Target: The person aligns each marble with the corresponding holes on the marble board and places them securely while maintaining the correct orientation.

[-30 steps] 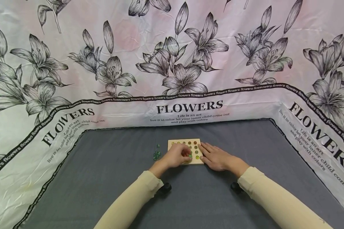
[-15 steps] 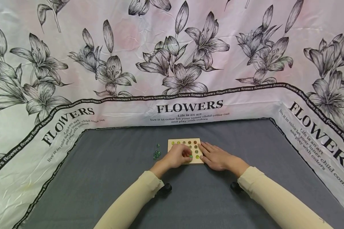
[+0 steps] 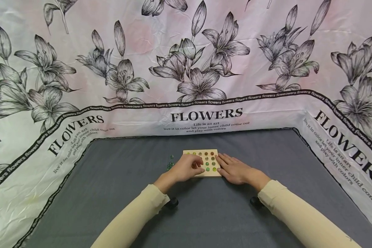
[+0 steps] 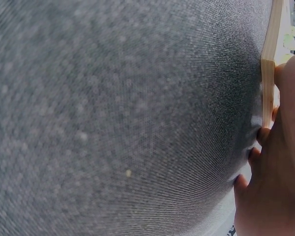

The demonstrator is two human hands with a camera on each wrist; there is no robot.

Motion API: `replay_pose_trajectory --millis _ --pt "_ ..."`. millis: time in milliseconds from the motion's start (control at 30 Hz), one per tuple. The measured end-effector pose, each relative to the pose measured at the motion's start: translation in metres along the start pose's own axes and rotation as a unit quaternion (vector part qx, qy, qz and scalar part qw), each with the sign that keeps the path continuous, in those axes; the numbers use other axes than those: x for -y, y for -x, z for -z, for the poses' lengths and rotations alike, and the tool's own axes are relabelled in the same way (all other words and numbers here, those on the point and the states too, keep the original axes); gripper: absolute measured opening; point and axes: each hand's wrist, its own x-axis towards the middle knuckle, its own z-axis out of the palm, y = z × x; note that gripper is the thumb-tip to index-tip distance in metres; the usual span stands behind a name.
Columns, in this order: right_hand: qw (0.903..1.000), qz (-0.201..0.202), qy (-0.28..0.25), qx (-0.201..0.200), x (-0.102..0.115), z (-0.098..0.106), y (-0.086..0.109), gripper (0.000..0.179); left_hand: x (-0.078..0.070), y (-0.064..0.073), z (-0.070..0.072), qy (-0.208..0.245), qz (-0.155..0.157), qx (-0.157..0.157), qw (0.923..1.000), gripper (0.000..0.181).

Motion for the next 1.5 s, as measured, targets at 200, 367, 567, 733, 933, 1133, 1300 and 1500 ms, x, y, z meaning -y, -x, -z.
replay_pose_trajectory --millis 200,367,567,733,933,1133,1300,1500 --pt "1.0000 0.006 0.003 -0.005 0.003 0.002 0.002 0.065 0.004 0.014 0.021 0.003 -0.011 -0.016 0.9998 0.024" --pt "0.9998 0.018 -0.009 -0.008 0.011 0.006 0.007 0.064 0.020 0.030 0.036 0.019 -0.003 -0.035 0.9992 0.023" --pt "1.0000 0.004 -0.003 -0.006 0.003 -0.002 0.005 0.066 0.042 0.046 0.050 0.016 0.032 -0.056 0.9978 0.026" --pt "1.0000 0.005 -0.003 -0.007 0.005 -0.001 0.007 0.066 0.056 0.055 0.056 0.014 0.055 -0.068 0.9961 0.029" --pt "0.9996 0.018 -0.016 -0.011 0.014 0.006 0.011 0.065 0.073 0.057 0.058 0.017 0.075 -0.077 0.9940 0.028" --pt "0.9997 0.020 -0.001 -0.016 0.002 -0.003 0.005 0.066 0.085 0.052 0.058 0.035 0.097 -0.075 0.9919 0.026" --pt "0.9998 0.010 0.008 -0.015 -0.004 -0.009 0.001 0.066 0.092 0.043 0.057 0.040 0.107 -0.080 0.9903 0.024" --pt "1.0000 0.006 0.003 -0.006 -0.002 -0.007 0.003 0.067 0.099 0.034 0.056 0.040 0.125 -0.076 0.9883 0.026"
